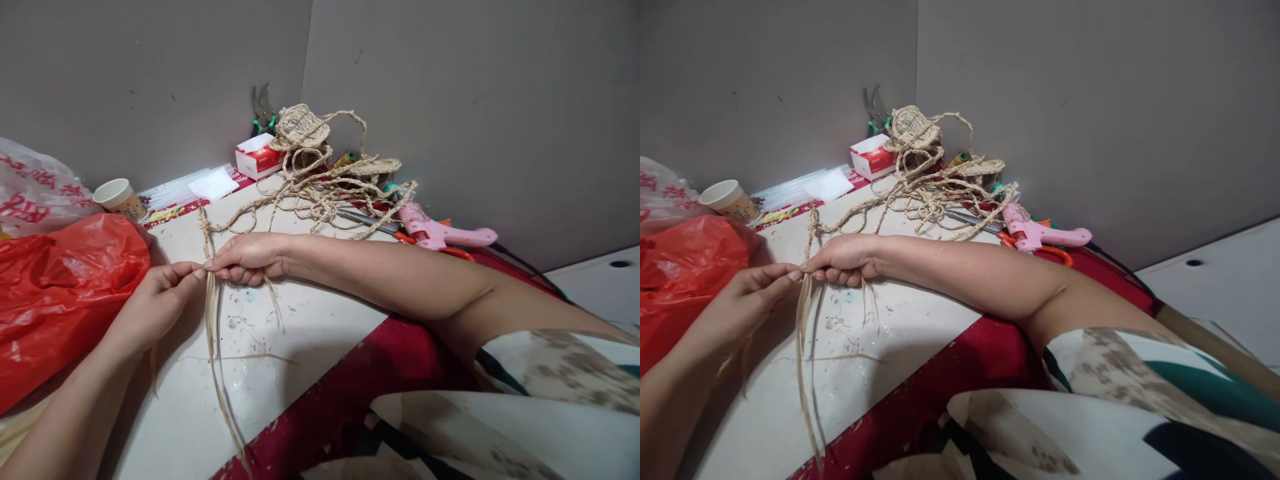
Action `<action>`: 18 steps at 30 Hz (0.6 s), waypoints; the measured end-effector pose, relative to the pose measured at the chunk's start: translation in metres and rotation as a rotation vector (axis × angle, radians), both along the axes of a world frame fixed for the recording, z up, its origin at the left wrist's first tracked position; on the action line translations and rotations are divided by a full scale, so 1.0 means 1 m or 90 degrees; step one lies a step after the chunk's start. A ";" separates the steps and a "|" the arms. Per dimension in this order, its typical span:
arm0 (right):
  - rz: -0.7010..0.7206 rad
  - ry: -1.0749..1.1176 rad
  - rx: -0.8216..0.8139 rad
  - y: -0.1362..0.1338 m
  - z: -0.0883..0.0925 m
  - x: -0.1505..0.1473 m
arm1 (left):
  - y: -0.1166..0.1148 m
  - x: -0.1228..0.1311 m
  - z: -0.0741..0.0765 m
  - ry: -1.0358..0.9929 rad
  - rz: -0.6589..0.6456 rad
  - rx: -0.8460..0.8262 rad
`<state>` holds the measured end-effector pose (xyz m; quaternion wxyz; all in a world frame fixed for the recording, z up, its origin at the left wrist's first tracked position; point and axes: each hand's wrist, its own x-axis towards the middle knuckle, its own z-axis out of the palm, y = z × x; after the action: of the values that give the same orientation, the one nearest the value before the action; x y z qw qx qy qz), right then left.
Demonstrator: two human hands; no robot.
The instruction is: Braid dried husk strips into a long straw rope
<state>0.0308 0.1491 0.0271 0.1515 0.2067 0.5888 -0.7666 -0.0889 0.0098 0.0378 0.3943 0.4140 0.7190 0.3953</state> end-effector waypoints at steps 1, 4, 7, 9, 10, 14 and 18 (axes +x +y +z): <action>-0.027 0.002 0.011 -0.003 0.000 0.000 | -0.001 -0.001 0.002 0.048 -0.009 0.000; -0.099 0.016 0.038 -0.012 0.001 0.000 | -0.004 0.002 0.008 0.200 -0.037 0.001; -0.142 0.031 0.043 -0.020 0.001 0.001 | -0.008 0.013 0.009 0.341 -0.014 0.013; -0.167 0.046 0.062 -0.024 0.000 0.001 | -0.011 0.022 0.007 0.447 0.016 0.014; -0.176 0.057 0.077 -0.025 -0.001 0.002 | -0.012 0.027 0.006 0.496 0.020 0.011; -0.177 0.050 0.095 -0.027 0.001 0.003 | -0.015 0.038 -0.003 0.610 -0.022 -0.005; -0.126 0.007 0.037 -0.023 0.006 0.003 | -0.020 0.049 0.001 0.545 -0.094 -0.020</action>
<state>0.0336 0.1266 0.0334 0.0655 0.2638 0.5885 -0.7614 -0.0400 -0.0099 0.0390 0.0936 0.5849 0.7920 0.1477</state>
